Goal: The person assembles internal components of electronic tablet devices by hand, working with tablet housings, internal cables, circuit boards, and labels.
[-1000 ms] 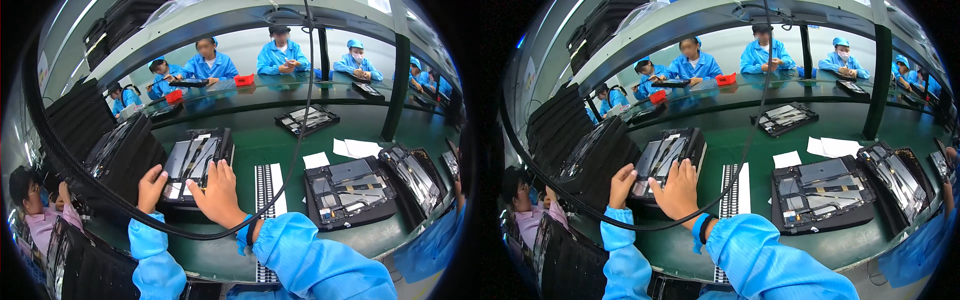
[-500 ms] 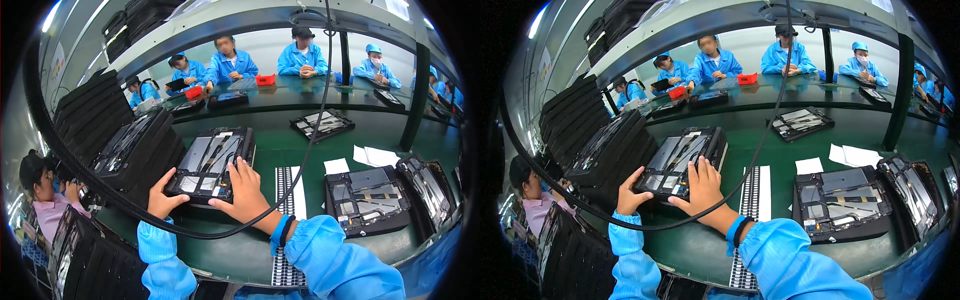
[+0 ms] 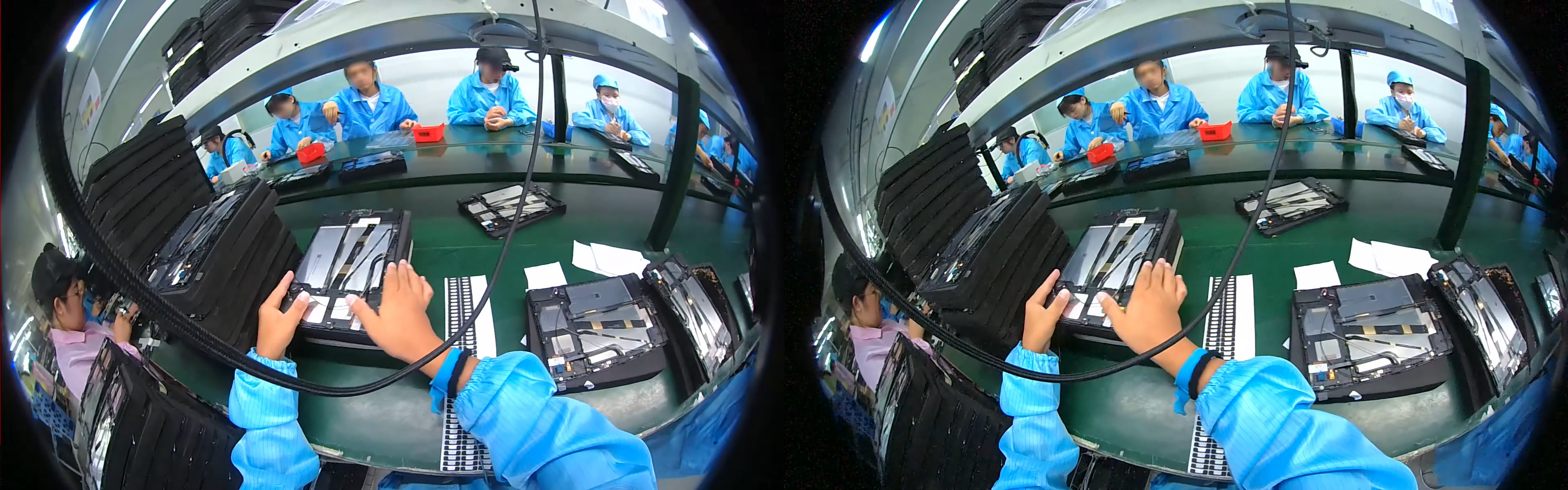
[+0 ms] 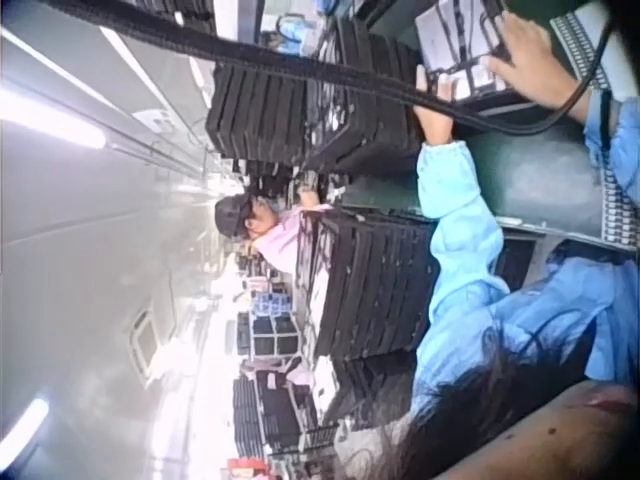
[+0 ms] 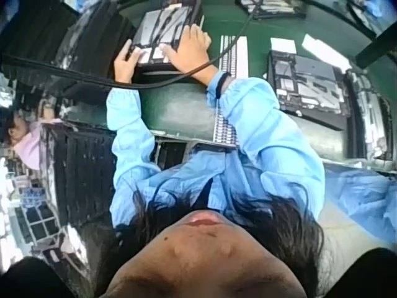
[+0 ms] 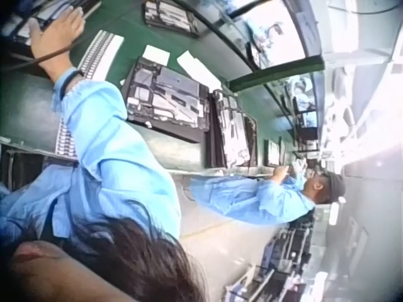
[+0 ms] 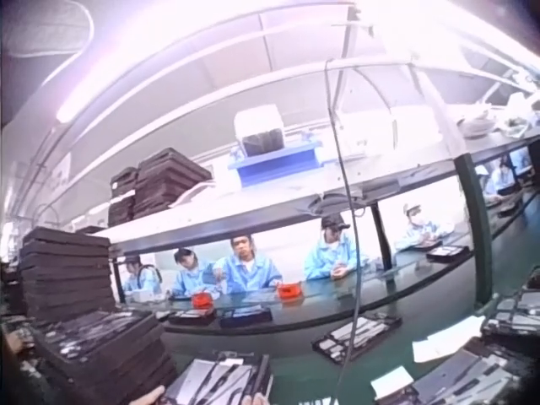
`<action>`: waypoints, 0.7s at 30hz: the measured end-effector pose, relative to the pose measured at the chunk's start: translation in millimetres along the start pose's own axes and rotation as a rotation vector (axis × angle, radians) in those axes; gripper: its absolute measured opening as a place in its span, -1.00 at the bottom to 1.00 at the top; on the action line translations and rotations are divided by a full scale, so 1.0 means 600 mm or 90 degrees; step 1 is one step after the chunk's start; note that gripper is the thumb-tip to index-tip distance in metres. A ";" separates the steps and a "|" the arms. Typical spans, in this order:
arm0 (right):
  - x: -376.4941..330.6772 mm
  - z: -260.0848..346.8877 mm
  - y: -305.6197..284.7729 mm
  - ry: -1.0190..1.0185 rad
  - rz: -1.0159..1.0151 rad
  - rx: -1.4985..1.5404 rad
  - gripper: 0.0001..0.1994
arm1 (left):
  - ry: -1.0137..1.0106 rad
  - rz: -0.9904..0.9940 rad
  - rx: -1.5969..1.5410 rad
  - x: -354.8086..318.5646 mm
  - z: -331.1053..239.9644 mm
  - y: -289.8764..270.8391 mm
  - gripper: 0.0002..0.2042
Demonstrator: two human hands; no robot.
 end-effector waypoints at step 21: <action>-0.009 -0.120 -0.184 0.351 0.282 0.735 -0.59 | 0.419 0.113 0.458 -0.100 -0.123 0.137 -0.37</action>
Point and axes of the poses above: each hand's wrist, its own x-axis towards the middle knuckle, its own y-axis out of the palm, z = x × y, the point moved 3 cm from there along x, towards the middle knuckle, and after that the axes turned 10 degrees about -x, right-handed, at the moved point
